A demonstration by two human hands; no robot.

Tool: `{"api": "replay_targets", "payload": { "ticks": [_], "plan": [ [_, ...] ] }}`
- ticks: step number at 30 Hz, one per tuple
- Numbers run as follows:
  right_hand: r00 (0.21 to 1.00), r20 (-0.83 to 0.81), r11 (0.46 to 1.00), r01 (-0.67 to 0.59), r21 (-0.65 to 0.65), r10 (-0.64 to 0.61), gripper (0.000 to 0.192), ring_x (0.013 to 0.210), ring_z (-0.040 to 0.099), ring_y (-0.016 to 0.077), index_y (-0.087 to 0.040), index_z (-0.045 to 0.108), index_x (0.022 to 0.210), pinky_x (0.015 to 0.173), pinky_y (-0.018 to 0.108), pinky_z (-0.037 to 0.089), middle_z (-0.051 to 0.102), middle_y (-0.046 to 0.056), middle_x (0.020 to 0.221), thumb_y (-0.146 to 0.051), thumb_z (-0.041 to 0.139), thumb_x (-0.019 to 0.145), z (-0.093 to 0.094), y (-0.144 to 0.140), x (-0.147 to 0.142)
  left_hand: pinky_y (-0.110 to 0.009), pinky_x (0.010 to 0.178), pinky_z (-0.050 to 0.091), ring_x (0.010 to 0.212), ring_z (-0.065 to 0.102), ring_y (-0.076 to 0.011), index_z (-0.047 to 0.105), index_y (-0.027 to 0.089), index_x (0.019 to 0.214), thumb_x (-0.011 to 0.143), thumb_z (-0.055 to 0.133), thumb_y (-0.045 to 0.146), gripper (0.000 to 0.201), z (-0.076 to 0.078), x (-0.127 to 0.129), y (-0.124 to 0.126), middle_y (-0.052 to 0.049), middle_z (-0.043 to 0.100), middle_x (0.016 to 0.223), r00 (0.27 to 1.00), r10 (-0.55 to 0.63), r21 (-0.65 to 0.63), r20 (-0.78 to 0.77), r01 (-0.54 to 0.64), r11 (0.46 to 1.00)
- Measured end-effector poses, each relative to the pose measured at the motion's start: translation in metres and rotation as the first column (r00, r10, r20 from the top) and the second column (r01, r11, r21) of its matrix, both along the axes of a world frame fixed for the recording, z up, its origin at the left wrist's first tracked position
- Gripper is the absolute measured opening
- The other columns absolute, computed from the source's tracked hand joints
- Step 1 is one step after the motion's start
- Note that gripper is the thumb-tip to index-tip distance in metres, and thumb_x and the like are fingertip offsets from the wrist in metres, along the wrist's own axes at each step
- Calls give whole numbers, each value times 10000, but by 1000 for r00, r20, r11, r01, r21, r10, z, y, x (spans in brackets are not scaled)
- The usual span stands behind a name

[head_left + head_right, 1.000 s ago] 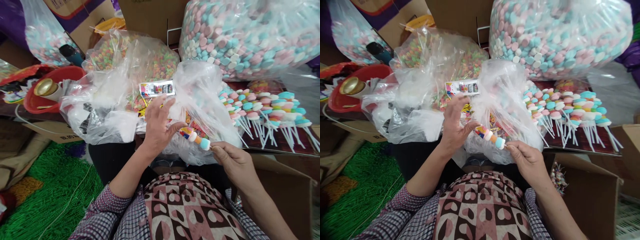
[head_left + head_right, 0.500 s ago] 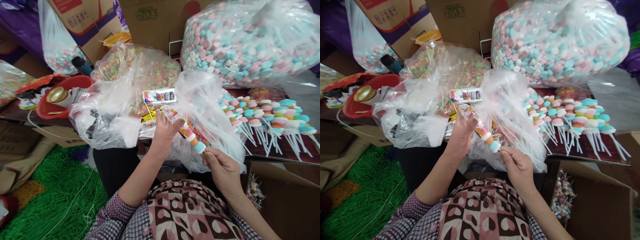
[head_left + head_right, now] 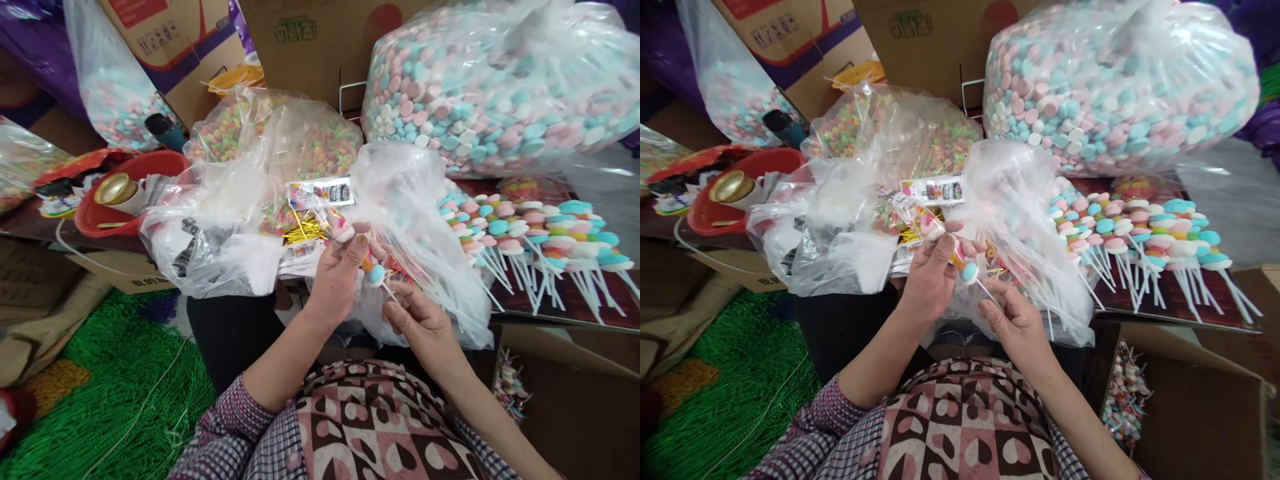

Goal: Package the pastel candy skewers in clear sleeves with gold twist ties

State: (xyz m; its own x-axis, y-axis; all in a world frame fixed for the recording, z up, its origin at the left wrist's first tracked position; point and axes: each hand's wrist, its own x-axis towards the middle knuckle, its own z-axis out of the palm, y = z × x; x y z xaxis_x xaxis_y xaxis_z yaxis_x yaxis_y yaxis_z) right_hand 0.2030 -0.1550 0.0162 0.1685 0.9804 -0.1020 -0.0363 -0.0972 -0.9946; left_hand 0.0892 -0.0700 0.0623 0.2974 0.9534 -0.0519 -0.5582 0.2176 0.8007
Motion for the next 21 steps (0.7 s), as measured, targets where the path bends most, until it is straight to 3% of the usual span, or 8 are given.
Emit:
{"api": "replay_targets", "payload": {
  "ticks": [4, 6, 9, 11, 14, 17, 21],
  "plan": [
    [995, -53, 996, 84, -43, -86, 321, 428, 389, 81, -197, 728, 931, 411, 223, 308, 511, -54, 522, -503, 667, 855, -5, 1, -2, -317, 794, 523, 789, 678, -155, 634, 220, 977, 823, 718, 453, 292, -12, -2, -6, 5, 698, 755, 994, -50, 48, -97, 55, 997],
    [993, -84, 996, 84, -41, -87, 337, 420, 380, 84, -202, 739, 962, 410, 227, 304, 474, -63, 490, -513, 664, 856, -5, 1, -5, -324, 849, 519, 890, 676, -164, 640, 231, 1003, 806, 737, 456, 314, -16, -5, -8, -25, 721, 917, 984, -98, 55, -146, 107, 993],
    [994, -97, 998, 50, -38, -53, 375, 407, 350, 88, -202, 749, 991, 404, 234, 284, 411, -76, 450, -538, 670, 845, -5, 1, -7, -355, 978, 488, 1132, 632, -207, 610, 295, 1140, 680, 822, 527, 558, -9, -16, -3, -45, 654, 1250, 987, -107, 101, -122, 120, 988],
    [994, -103, 999, 19, -48, -24, 403, 408, 330, 84, -200, 753, 971, 399, 232, 256, 394, -77, 449, -568, 687, 821, -5, 0, -8, -389, 1027, 466, 1201, 614, -233, 587, 323, 1189, 650, 790, 638, 656, -1, -23, 6, -44, 623, 1320, 997, -68, 107, -33, 71, 992],
    [992, -125, 997, -30, -74, 21, 434, 415, 315, 77, -196, 743, 924, 397, 226, 221, 376, -78, 462, -607, 702, 790, -5, -1, -10, -402, 995, 488, 1101, 670, -226, 629, 279, 1097, 758, 699, 643, 503, 8, -26, 15, -28, 718, 1007, 1000, 19, 78, 8, -19, 997],
    [989, -143, 994, -50, -97, 36, 444, 411, 290, 71, -187, 716, 908, 397, 222, 187, 338, -86, 464, -618, 679, 807, -3, -1, -13, -348, 850, 537, 869, 708, -188, 640, 231, 875, 800, 708, 547, 332, 6, -17, 9, 29, 602, 639, 999, 44, 30, -16, -43, 999],
    [977, -201, 985, -100, -138, 71, 422, 409, 274, 69, -181, 678, 880, 416, 224, 177, 320, -93, 458, -600, 641, 848, -1, 0, -18, -271, 633, 509, 791, 696, -178, 583, 209, 734, 791, 696, 583, 395, -4, -6, -7, 18, 582, 619, 999, -24, -14, -42, 24, 1000]
  ]
}}
